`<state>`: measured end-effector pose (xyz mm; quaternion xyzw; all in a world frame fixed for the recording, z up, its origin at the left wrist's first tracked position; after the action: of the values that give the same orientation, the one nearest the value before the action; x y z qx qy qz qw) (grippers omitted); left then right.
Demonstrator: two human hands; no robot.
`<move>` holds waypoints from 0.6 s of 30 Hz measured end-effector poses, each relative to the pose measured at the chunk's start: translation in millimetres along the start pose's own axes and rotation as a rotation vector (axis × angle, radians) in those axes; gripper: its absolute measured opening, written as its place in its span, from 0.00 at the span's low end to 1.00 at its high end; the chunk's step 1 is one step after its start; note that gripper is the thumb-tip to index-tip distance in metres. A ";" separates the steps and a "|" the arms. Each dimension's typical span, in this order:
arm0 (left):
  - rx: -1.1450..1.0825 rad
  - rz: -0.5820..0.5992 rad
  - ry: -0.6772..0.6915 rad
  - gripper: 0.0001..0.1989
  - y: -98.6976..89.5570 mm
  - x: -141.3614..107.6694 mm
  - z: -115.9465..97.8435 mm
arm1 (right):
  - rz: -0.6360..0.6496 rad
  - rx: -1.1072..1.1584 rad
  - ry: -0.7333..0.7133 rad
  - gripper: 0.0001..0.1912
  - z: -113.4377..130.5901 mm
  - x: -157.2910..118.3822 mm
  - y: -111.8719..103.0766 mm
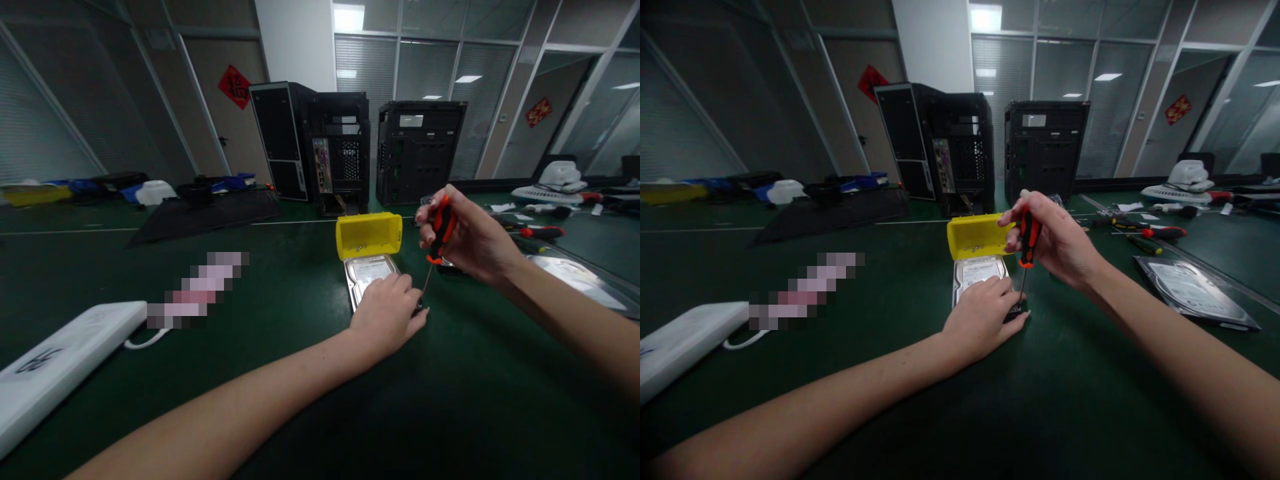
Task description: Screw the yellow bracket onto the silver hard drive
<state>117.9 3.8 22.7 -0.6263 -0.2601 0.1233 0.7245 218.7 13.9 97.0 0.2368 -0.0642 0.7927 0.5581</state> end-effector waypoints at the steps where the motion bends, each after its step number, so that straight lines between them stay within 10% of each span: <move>1: 0.000 -0.006 0.002 0.15 0.1 -0.1 0.1 | 0.010 -0.007 -0.010 0.09 0.2 -0.4 0.7; 18: -0.017 -0.026 0.000 0.15 0.7 -1.2 1.0 | 0.046 0.009 0.033 0.17 -2.9 0.4 6.8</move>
<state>116.5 4.2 21.8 -0.6291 -0.2690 0.1116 0.7207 211.5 12.9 95.7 0.2248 -0.0568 0.8092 0.5398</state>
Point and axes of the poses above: each hand's wrist, its own x-axis towards the middle knuckle, its own y-axis out of the palm, z = x × y, the point moved 5 cm from there along x, towards the middle knuckle, and after that the axes turned 8 degrees about z, right-handed, at the moved point
